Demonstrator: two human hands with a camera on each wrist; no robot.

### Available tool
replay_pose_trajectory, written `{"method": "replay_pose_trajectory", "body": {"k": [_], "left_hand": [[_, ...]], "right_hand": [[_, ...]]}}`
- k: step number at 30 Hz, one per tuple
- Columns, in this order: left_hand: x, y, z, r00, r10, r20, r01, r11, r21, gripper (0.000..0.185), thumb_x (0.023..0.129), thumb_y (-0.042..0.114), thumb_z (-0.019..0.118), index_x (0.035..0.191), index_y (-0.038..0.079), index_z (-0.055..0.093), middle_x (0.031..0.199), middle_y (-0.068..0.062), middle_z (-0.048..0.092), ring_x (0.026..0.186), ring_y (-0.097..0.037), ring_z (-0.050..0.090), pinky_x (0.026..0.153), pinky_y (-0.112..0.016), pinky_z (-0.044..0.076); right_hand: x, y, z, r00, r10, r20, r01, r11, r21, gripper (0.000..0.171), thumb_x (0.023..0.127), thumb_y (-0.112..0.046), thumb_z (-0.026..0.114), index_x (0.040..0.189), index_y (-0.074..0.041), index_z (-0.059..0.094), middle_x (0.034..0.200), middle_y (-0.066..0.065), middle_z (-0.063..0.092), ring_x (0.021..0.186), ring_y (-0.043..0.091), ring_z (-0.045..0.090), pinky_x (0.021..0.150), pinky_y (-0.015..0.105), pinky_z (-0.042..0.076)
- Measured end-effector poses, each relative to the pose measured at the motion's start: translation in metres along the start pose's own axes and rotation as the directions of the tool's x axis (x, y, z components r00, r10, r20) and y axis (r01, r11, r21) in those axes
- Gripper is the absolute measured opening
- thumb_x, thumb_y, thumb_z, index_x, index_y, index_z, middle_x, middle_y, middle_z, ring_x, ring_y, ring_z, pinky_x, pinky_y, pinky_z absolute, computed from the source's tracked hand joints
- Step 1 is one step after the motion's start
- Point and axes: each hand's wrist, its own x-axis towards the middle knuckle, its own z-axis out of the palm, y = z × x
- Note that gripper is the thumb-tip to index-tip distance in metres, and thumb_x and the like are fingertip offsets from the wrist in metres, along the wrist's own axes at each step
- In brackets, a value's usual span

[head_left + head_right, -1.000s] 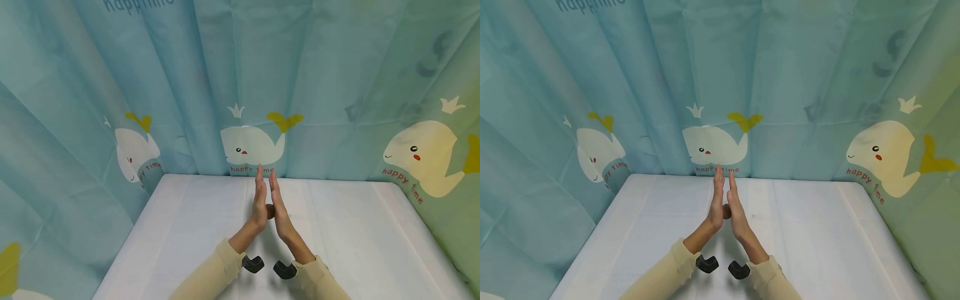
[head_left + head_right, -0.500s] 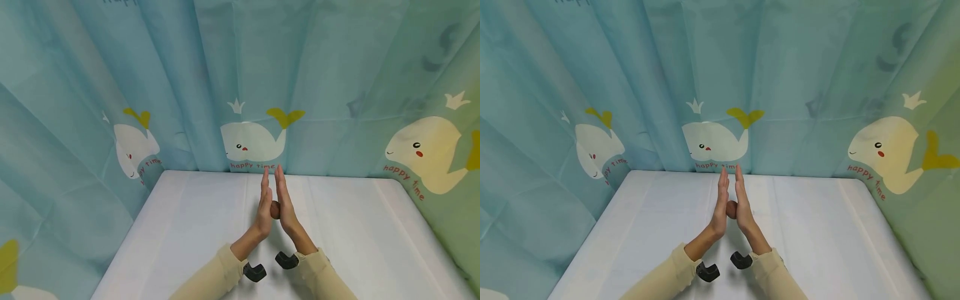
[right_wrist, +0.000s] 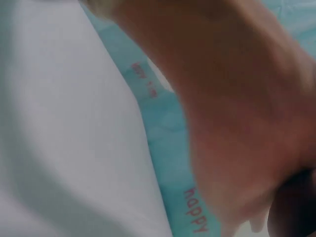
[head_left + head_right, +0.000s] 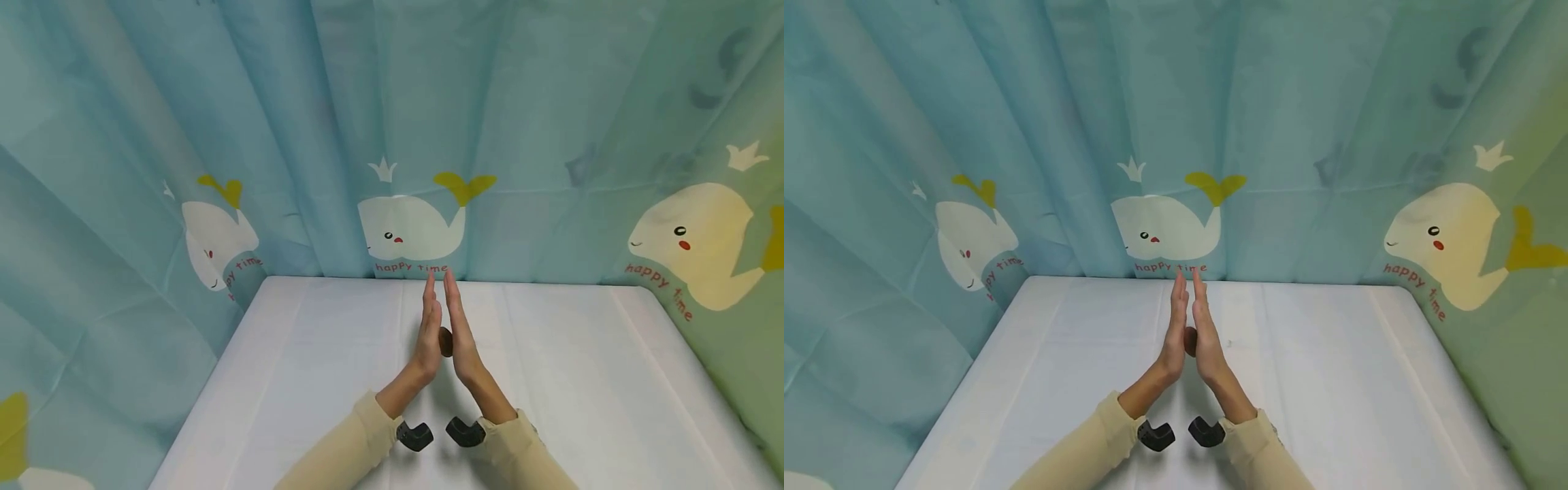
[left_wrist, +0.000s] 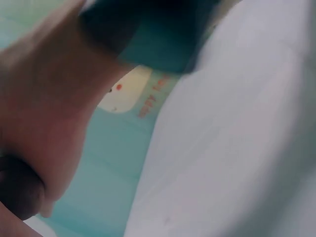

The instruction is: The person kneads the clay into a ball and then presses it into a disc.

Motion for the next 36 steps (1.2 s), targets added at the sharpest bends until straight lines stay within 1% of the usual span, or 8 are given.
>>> {"method": "replay_pose_trajectory", "body": {"k": [7,12,14,17,21,26,32,36], "left_hand": [[-0.013,0.001,0.004,0.999,-0.016,0.052,0.017,1.000,-0.006,0.059,0.111,0.035,0.018,0.167,0.024,0.001,0.172,0.006,0.001,0.157,-0.019,0.001,0.124,-0.052,0.008],[-0.007,0.004,0.005,1.000,-0.007,-0.008,0.007,1.000,-0.012,0.061,0.111,0.039,0.020,0.167,0.024,0.003,0.172,0.006,0.002,0.157,-0.018,0.003,0.124,-0.052,0.006],[0.000,0.003,0.004,0.999,-0.004,-0.048,0.004,1.000,-0.013,0.062,0.110,0.039,0.021,0.167,0.023,0.003,0.173,0.003,0.002,0.158,-0.020,0.003,0.124,-0.053,0.005],[0.006,0.001,0.001,0.997,-0.015,-0.075,0.013,1.000,-0.022,0.063,0.110,0.040,0.022,0.167,0.023,0.004,0.173,0.002,0.001,0.158,-0.023,0.005,0.124,-0.055,0.005],[0.007,-0.005,-0.001,0.999,-0.019,-0.034,0.018,1.000,-0.024,0.063,0.109,0.040,0.022,0.167,0.022,0.002,0.173,0.000,-0.001,0.158,-0.024,0.003,0.124,-0.055,0.006],[0.001,-0.010,0.002,1.000,-0.024,0.002,0.024,0.999,-0.031,0.063,0.110,0.039,0.020,0.167,0.020,0.001,0.173,0.000,-0.001,0.158,-0.023,0.004,0.124,-0.053,0.009],[-0.008,0.001,0.008,0.998,-0.012,0.070,0.015,0.998,-0.054,0.064,0.109,0.042,0.021,0.167,0.025,-0.001,0.173,0.002,-0.003,0.158,-0.024,0.003,0.123,-0.055,0.009],[-0.004,0.010,0.009,0.998,0.027,0.060,-0.025,0.999,-0.041,0.064,0.110,0.041,0.020,0.167,0.021,0.000,0.173,0.002,-0.001,0.158,-0.020,0.000,0.124,-0.053,0.006]], "right_hand": [[0.007,0.008,-0.012,1.000,0.023,-0.020,-0.023,0.999,0.040,0.056,0.112,-0.044,0.013,0.166,-0.034,0.006,0.172,-0.011,0.004,0.156,0.010,0.001,0.122,0.054,0.002],[0.005,0.022,-0.009,0.999,0.053,0.004,-0.053,0.994,0.096,0.055,0.114,-0.036,0.009,0.167,-0.025,0.002,0.172,-0.010,-0.001,0.157,0.015,-0.002,0.122,0.054,-0.003],[0.002,0.024,-0.005,0.998,0.058,0.025,-0.060,0.994,0.090,0.056,0.114,-0.036,0.008,0.167,-0.022,0.000,0.172,-0.010,-0.003,0.157,0.016,-0.005,0.122,0.055,-0.004],[-0.002,0.021,0.000,0.998,0.052,0.034,-0.054,0.997,0.048,0.056,0.113,-0.038,0.009,0.167,-0.024,0.001,0.172,-0.011,-0.004,0.156,0.014,-0.007,0.122,0.058,-0.005],[-0.003,0.011,0.000,1.000,0.016,0.007,-0.016,1.000,0.021,0.055,0.113,-0.038,0.011,0.167,-0.029,0.006,0.172,-0.009,0.001,0.157,0.013,-0.005,0.122,0.058,-0.004],[0.005,0.001,-0.006,0.999,-0.035,-0.018,0.035,0.999,-0.008,0.056,0.112,-0.039,0.013,0.167,-0.028,0.007,0.172,-0.005,0.003,0.157,0.013,-0.001,0.122,0.055,-0.002],[0.012,0.006,-0.015,0.999,0.005,-0.036,-0.003,0.999,0.050,0.056,0.111,-0.042,0.012,0.166,-0.032,0.005,0.172,-0.009,-0.001,0.156,0.008,-0.003,0.122,0.051,-0.001],[0.009,0.013,-0.014,1.000,0.000,-0.013,0.001,0.997,0.075,0.055,0.113,-0.035,0.010,0.167,-0.027,0.004,0.173,-0.007,-0.003,0.157,0.011,-0.005,0.123,0.050,-0.003]]}}
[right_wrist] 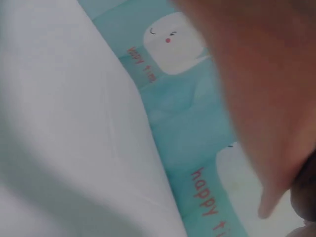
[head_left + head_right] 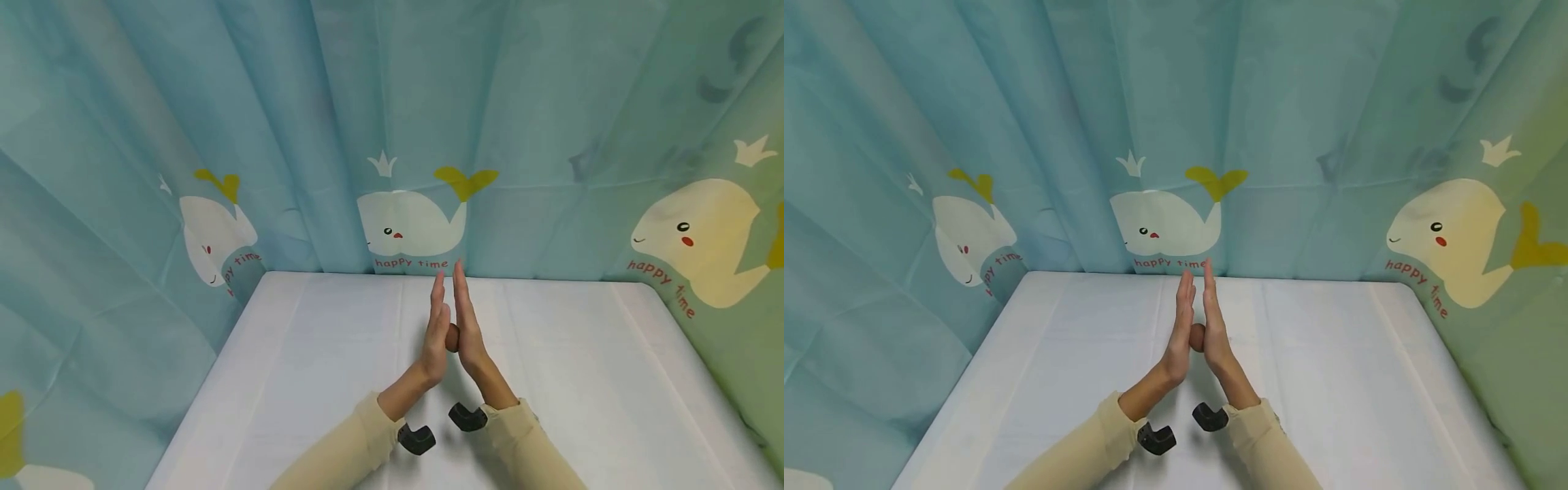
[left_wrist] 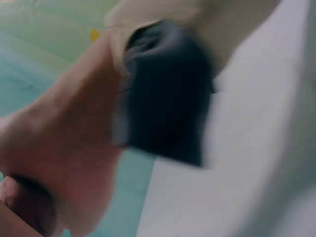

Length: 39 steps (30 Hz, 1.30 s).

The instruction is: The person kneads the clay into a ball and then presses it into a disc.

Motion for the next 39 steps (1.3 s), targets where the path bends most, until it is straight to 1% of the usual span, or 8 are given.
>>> {"method": "replay_pose_trajectory", "body": {"k": [6,9,13,18,22,26,34,39], "left_hand": [[0.011,-0.001,-0.005,0.999,-0.012,-0.053,0.012,1.000,0.006,0.063,0.110,0.042,0.019,0.167,0.020,0.003,0.173,0.003,0.001,0.158,-0.023,0.004,0.124,-0.053,0.007],[0.016,-0.006,-0.010,0.998,-0.011,-0.069,0.013,0.999,0.036,0.061,0.111,0.039,0.019,0.167,0.020,0.005,0.173,0.003,0.003,0.158,-0.023,0.004,0.124,-0.054,0.007],[0.019,-0.015,-0.017,0.996,-0.007,-0.090,0.014,0.998,0.069,0.059,0.111,0.033,0.020,0.167,0.019,0.007,0.172,0.001,0.006,0.158,-0.019,0.003,0.124,-0.053,0.006],[0.013,-0.021,-0.016,0.999,-0.017,-0.034,0.018,0.999,0.029,0.060,0.110,0.033,0.016,0.167,0.019,-0.001,0.173,0.000,-0.003,0.158,-0.021,0.000,0.124,-0.053,0.005],[0.008,-0.013,-0.008,1.000,-0.011,0.008,0.011,1.000,-0.010,0.062,0.110,0.037,0.016,0.167,0.021,-0.004,0.172,0.004,-0.008,0.157,-0.024,0.001,0.124,-0.053,0.006],[0.009,-0.003,-0.004,0.999,0.025,-0.034,-0.026,1.000,-0.005,0.064,0.110,0.038,0.019,0.167,0.017,0.000,0.173,0.002,-0.003,0.158,-0.024,0.002,0.124,-0.052,0.006],[0.020,-0.001,-0.015,0.988,0.011,-0.155,-0.012,1.000,-0.007,0.062,0.107,0.035,0.025,0.165,0.016,0.013,0.171,-0.004,0.010,0.157,-0.030,0.006,0.122,-0.059,0.008],[0.022,-0.008,-0.019,0.989,-0.013,-0.148,0.014,1.000,0.007,0.063,0.108,0.039,0.025,0.166,0.022,0.009,0.172,-0.002,0.005,0.157,-0.029,0.006,0.122,-0.060,0.008]], "right_hand": [[-0.007,0.001,0.007,1.000,-0.020,0.022,0.021,0.998,-0.064,0.055,0.113,-0.037,0.012,0.167,-0.026,0.006,0.172,-0.008,0.002,0.157,0.014,-0.004,0.122,0.053,-0.004],[-0.008,-0.005,0.010,1.000,-0.022,0.016,0.023,0.998,-0.058,0.055,0.113,-0.039,0.012,0.166,-0.029,0.007,0.172,-0.011,0.004,0.157,0.011,-0.002,0.123,0.052,-0.003],[-0.007,-0.015,0.013,0.998,-0.047,0.032,0.048,0.998,-0.032,0.056,0.113,-0.039,0.013,0.167,-0.027,0.006,0.173,-0.005,0.004,0.157,0.013,0.000,0.122,0.054,-0.003],[0.001,-0.021,0.010,0.997,-0.060,0.050,0.063,0.997,-0.052,0.056,0.112,-0.038,0.014,0.167,-0.026,0.005,0.172,-0.006,0.005,0.158,0.015,0.002,0.122,0.056,-0.002],[0.007,-0.015,0.004,1.000,-0.013,0.015,0.014,0.999,-0.053,0.055,0.112,-0.040,0.016,0.166,-0.033,0.008,0.171,-0.013,0.008,0.157,0.010,0.004,0.123,0.054,0.001],[0.006,-0.009,0.003,0.999,0.036,-0.001,-0.036,0.999,-0.031,0.056,0.111,-0.045,0.017,0.166,-0.036,0.007,0.171,-0.012,0.006,0.156,0.009,0.004,0.123,0.055,0.000],[-0.011,-0.007,0.015,0.998,0.034,0.052,-0.033,0.999,-0.034,0.061,0.111,-0.042,0.017,0.167,-0.024,0.000,0.172,-0.006,-0.003,0.157,0.016,-0.001,0.123,0.055,-0.002],[-0.016,-0.014,0.019,0.998,0.009,0.060,-0.005,0.998,-0.066,0.060,0.111,-0.038,0.017,0.167,-0.025,-0.001,0.173,0.000,-0.004,0.157,0.018,-0.003,0.121,0.062,-0.004]]}}
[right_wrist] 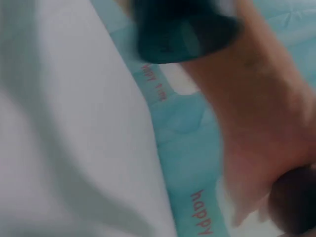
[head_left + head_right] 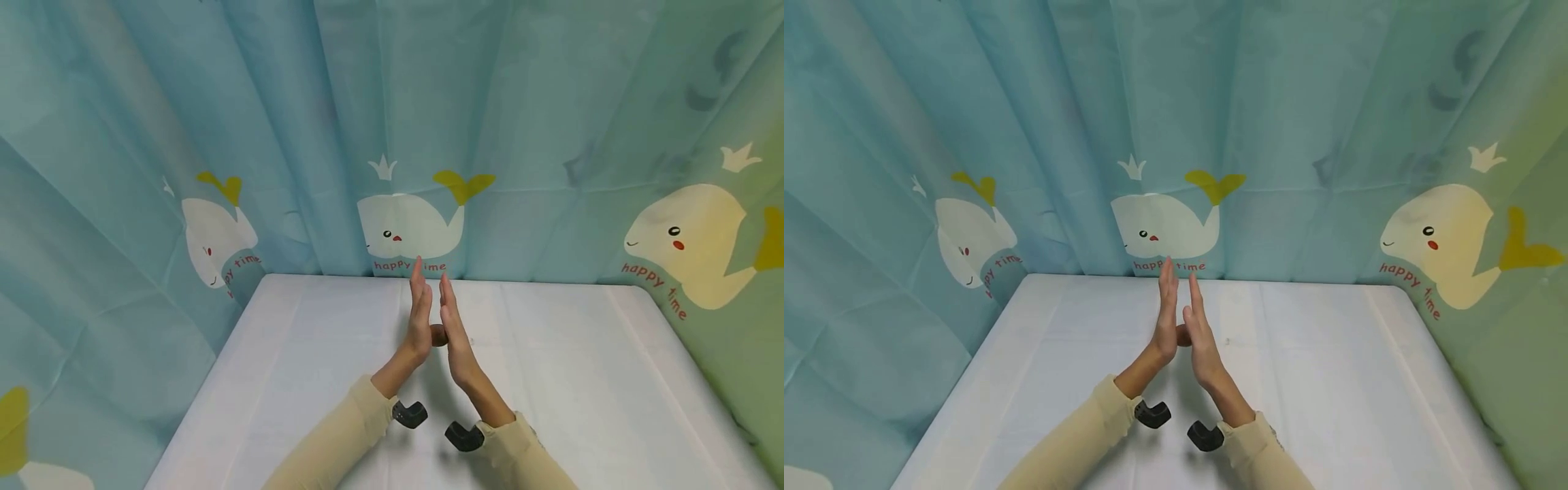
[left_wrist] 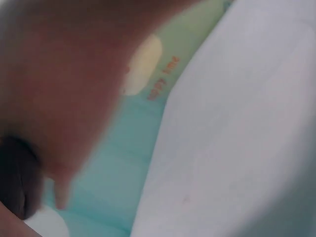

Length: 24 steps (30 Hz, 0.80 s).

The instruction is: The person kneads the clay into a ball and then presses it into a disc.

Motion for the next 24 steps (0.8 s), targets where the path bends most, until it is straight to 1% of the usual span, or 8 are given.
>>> {"method": "replay_pose_trajectory", "body": {"k": [3,7,11,15,18,20,24], "left_hand": [[-0.005,-0.004,0.002,0.999,-0.028,0.021,0.028,1.000,-0.007,0.064,0.108,0.039,0.024,0.167,0.026,0.003,0.173,0.001,0.000,0.157,-0.029,0.006,0.122,-0.060,0.007],[-0.012,-0.005,0.007,0.999,-0.016,0.042,0.017,0.999,-0.034,0.064,0.108,0.034,0.021,0.167,0.023,-0.001,0.173,0.002,-0.005,0.157,-0.029,0.005,0.123,-0.057,0.005],[-0.016,0.000,0.011,0.999,0.007,0.050,-0.005,1.000,-0.027,0.062,0.109,0.032,0.019,0.167,0.021,-0.001,0.173,0.001,-0.005,0.157,-0.026,0.004,0.123,-0.056,0.005],[-0.018,0.005,0.010,0.999,0.017,0.044,-0.016,0.999,-0.029,0.062,0.109,0.032,0.020,0.167,0.022,0.000,0.173,-0.001,-0.004,0.158,-0.026,0.003,0.123,-0.057,0.004],[-0.016,0.008,0.007,0.999,0.023,0.037,-0.021,0.999,-0.034,0.062,0.109,0.032,0.020,0.167,0.021,0.001,0.173,0.000,-0.002,0.158,-0.026,0.002,0.123,-0.056,0.005],[-0.012,0.009,0.005,0.999,0.032,0.029,-0.031,0.999,-0.034,0.062,0.109,0.032,0.020,0.167,0.020,0.002,0.173,0.000,-0.001,0.158,-0.025,0.002,0.123,-0.056,0.005],[-0.002,0.008,-0.001,0.998,0.063,0.011,-0.063,0.998,0.009,0.062,0.109,0.029,0.021,0.167,0.018,0.002,0.173,-0.002,-0.001,0.158,-0.022,0.002,0.123,-0.057,0.003]], "right_hand": [[0.004,-0.006,0.000,1.000,-0.014,-0.011,0.013,0.999,-0.040,0.061,0.111,-0.038,0.019,0.167,-0.025,0.000,0.173,-0.003,-0.002,0.157,0.017,-0.004,0.119,0.064,-0.004],[0.013,-0.009,-0.003,1.000,-0.016,-0.022,0.015,0.999,-0.047,0.061,0.111,-0.040,0.020,0.167,-0.027,0.000,0.172,-0.004,-0.003,0.157,0.017,-0.005,0.121,0.061,0.000],[0.021,-0.001,-0.008,0.999,0.008,-0.043,-0.009,1.000,-0.028,0.059,0.112,-0.040,0.019,0.166,-0.030,0.000,0.172,-0.006,-0.003,0.156,0.015,-0.005,0.121,0.058,0.001],[0.020,0.011,-0.010,0.998,0.055,-0.043,-0.056,0.998,-0.007,0.058,0.112,-0.041,0.018,0.166,-0.032,0.000,0.171,-0.009,-0.002,0.156,0.013,-0.003,0.122,0.057,-0.003],[0.015,0.017,-0.008,0.996,0.077,-0.042,-0.077,0.997,-0.001,0.058,0.112,-0.042,0.018,0.166,-0.030,0.001,0.172,-0.010,-0.001,0.157,0.015,0.001,0.122,0.058,-0.003],[0.011,0.019,-0.006,0.996,0.081,-0.040,-0.081,0.997,0.003,0.059,0.112,-0.043,0.018,0.167,-0.028,0.001,0.171,-0.011,-0.001,0.157,0.015,0.003,0.122,0.058,-0.002],[0.002,0.018,0.001,0.998,0.064,-0.019,-0.064,0.998,-0.002,0.059,0.112,-0.042,0.016,0.167,-0.026,0.000,0.172,-0.008,-0.002,0.157,0.017,0.000,0.121,0.061,-0.004]]}}
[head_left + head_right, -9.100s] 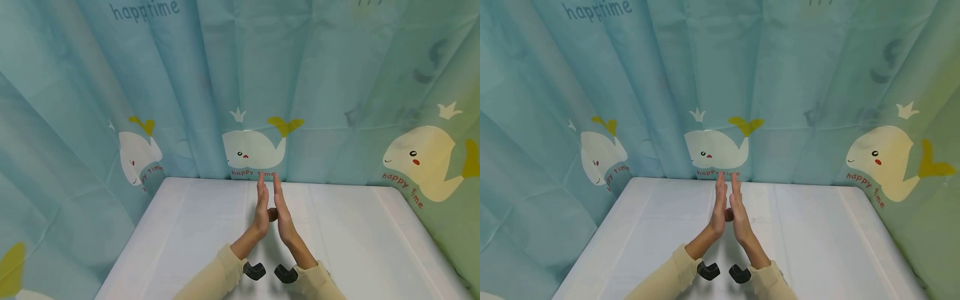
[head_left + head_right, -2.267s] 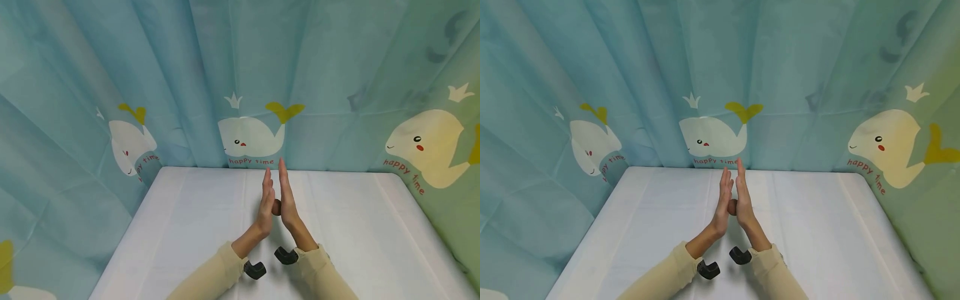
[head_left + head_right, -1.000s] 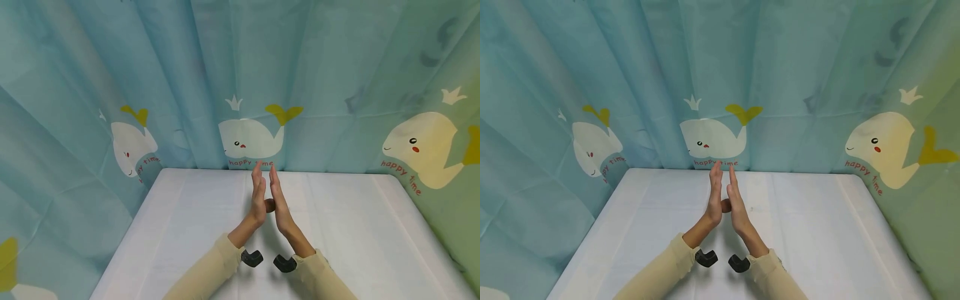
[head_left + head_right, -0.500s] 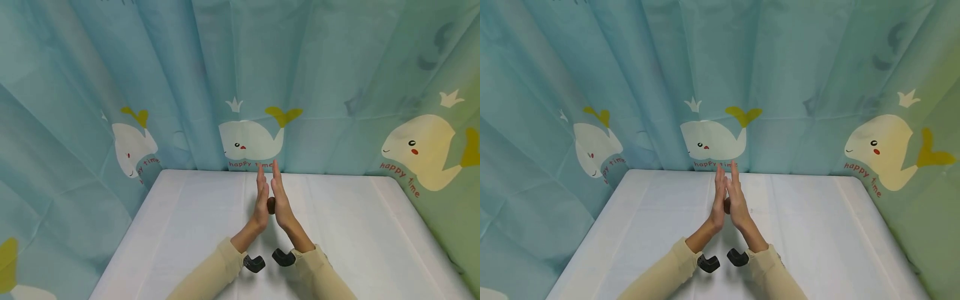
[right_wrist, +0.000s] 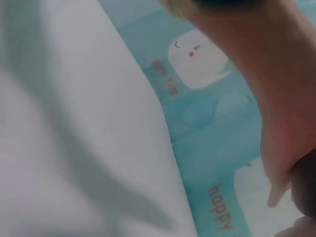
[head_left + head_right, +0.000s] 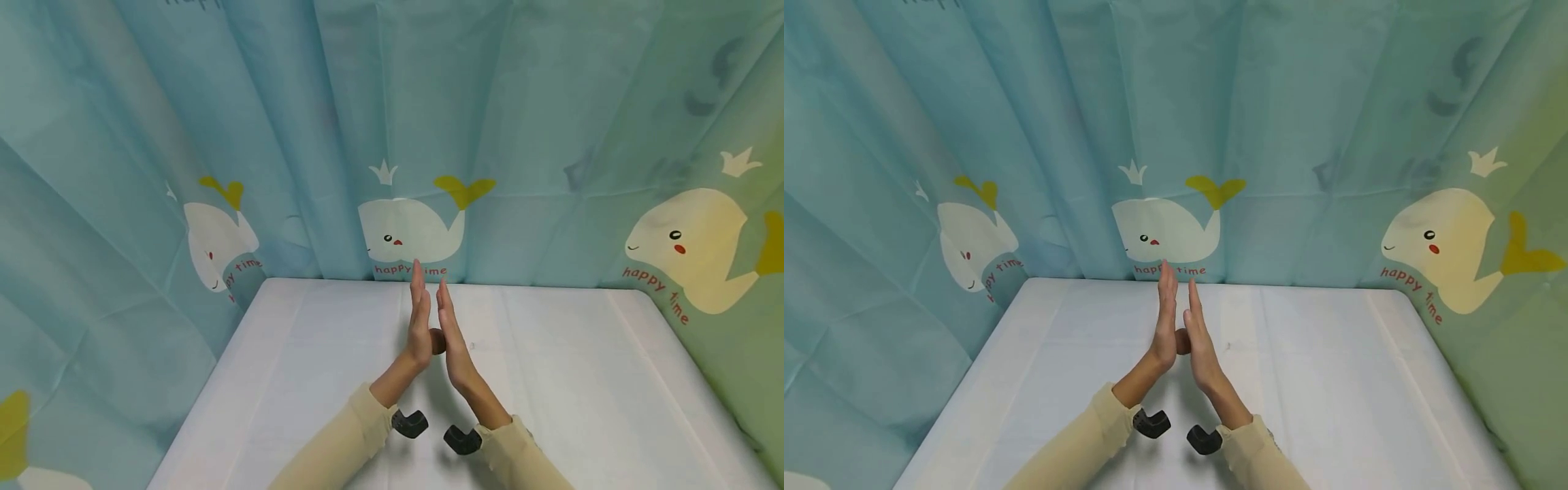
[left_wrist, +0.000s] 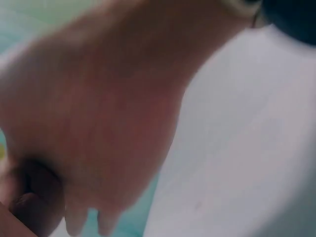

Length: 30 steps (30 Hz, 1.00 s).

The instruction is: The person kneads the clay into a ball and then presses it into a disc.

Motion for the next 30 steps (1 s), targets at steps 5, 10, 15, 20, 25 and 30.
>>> {"method": "replay_pose_trajectory", "body": {"k": [5,10,15,20,25,30], "left_hand": [[0.002,-0.007,-0.004,1.000,-0.018,0.000,0.017,0.999,0.046,0.062,0.109,0.031,0.021,0.167,0.018,0.002,0.173,-0.004,-0.001,0.158,-0.021,0.002,0.123,-0.058,0.003],[-0.011,-0.013,0.001,0.997,-0.050,0.065,0.048,0.999,0.019,0.062,0.109,0.030,0.019,0.167,0.019,-0.001,0.173,-0.003,-0.002,0.158,-0.022,0.000,0.124,-0.055,0.003],[-0.023,-0.011,0.007,0.994,-0.055,0.096,0.057,0.998,-0.022,0.060,0.110,0.029,0.016,0.167,0.022,-0.001,0.173,0.001,-0.002,0.158,-0.018,0.000,0.125,-0.049,0.004],[-0.026,-0.002,0.010,0.991,-0.058,0.124,0.063,0.997,-0.040,0.061,0.110,0.035,0.016,0.167,0.022,-0.003,0.172,0.004,-0.003,0.158,-0.020,0.000,0.124,-0.051,0.004],[-0.017,0.003,0.007,0.997,-0.015,0.069,0.017,0.999,-0.033,0.061,0.110,0.034,0.017,0.167,0.019,0.000,0.173,0.002,-0.001,0.158,-0.024,0.003,0.124,-0.052,0.005],[-0.003,-0.003,0.001,1.000,-0.004,0.022,0.003,1.000,0.027,0.061,0.110,0.034,0.019,0.167,0.019,0.003,0.173,-0.003,0.000,0.158,-0.018,0.001,0.124,-0.055,0.003]], "right_hand": [[-0.006,-0.007,0.005,0.999,-0.027,0.017,0.028,0.999,-0.024,0.059,0.112,-0.038,0.015,0.167,-0.025,0.000,0.172,-0.006,-0.003,0.157,0.019,-0.003,0.120,0.063,-0.003],[0.001,-0.017,0.002,0.997,-0.071,0.000,0.071,0.997,-0.026,0.058,0.112,-0.037,0.016,0.167,-0.025,0.001,0.172,-0.005,-0.003,0.157,0.018,-0.004,0.121,0.061,0.000],[0.011,-0.015,-0.007,0.997,-0.074,-0.026,0.073,0.997,-0.038,0.059,0.112,-0.036,0.017,0.167,-0.023,0.001,0.173,-0.002,-0.002,0.157,0.017,-0.004,0.122,0.060,-0.002],[0.014,-0.006,-0.015,0.999,-0.014,-0.052,0.015,1.000,0.010,0.057,0.112,-0.041,0.015,0.167,-0.029,0.002,0.172,-0.006,0.001,0.157,0.013,0.001,0.123,0.055,0.000],[0.009,0.000,-0.010,1.000,0.012,-0.014,-0.011,0.998,0.066,0.054,0.113,-0.043,0.012,0.166,-0.036,0.002,0.171,-0.011,0.000,0.157,0.011,0.001,0.123,0.053,0.001],[0.001,-0.004,0.002,0.998,-0.058,-0.002,0.058,0.997,0.051,0.058,0.112,-0.041,0.013,0.167,-0.027,0.002,0.171,-0.012,0.000,0.157,0.011,-0.002,0.122,0.055,-0.002]]}}
